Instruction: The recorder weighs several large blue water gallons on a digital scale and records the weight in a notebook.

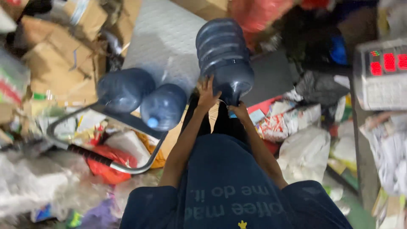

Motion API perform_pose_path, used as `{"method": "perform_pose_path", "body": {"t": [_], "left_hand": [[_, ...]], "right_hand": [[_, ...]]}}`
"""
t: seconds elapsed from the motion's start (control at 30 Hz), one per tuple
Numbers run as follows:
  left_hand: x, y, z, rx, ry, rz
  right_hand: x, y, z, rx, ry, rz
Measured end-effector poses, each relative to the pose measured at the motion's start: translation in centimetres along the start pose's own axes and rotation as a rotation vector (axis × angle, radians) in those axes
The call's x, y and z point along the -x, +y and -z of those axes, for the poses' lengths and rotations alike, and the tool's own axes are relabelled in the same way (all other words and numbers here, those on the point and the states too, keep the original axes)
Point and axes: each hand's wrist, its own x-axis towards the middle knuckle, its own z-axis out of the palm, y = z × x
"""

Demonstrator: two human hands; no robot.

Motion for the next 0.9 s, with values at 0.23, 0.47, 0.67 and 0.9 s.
{"method": "perform_pose_path", "body": {"t": [0.23,0.47,0.67,0.9], "left_hand": [[5.6,-5.4,10.0,0.173,0.314,0.167],[5.8,-15.1,10.0,0.289,0.668,0.328],[6.5,-11.9,11.1,0.446,0.798,0.515],[9.2,-9.2,7.9,0.424,1.025,0.836]], "right_hand": [[3.0,-16.2,-12.2,-0.066,-0.340,-0.201],[-4.8,-23.5,-22.9,0.050,-0.469,-0.415],[-15.2,-29.8,-33.2,0.403,-0.624,-0.509],[-16.1,-29.3,-39.7,0.762,-0.652,-0.411]]}}
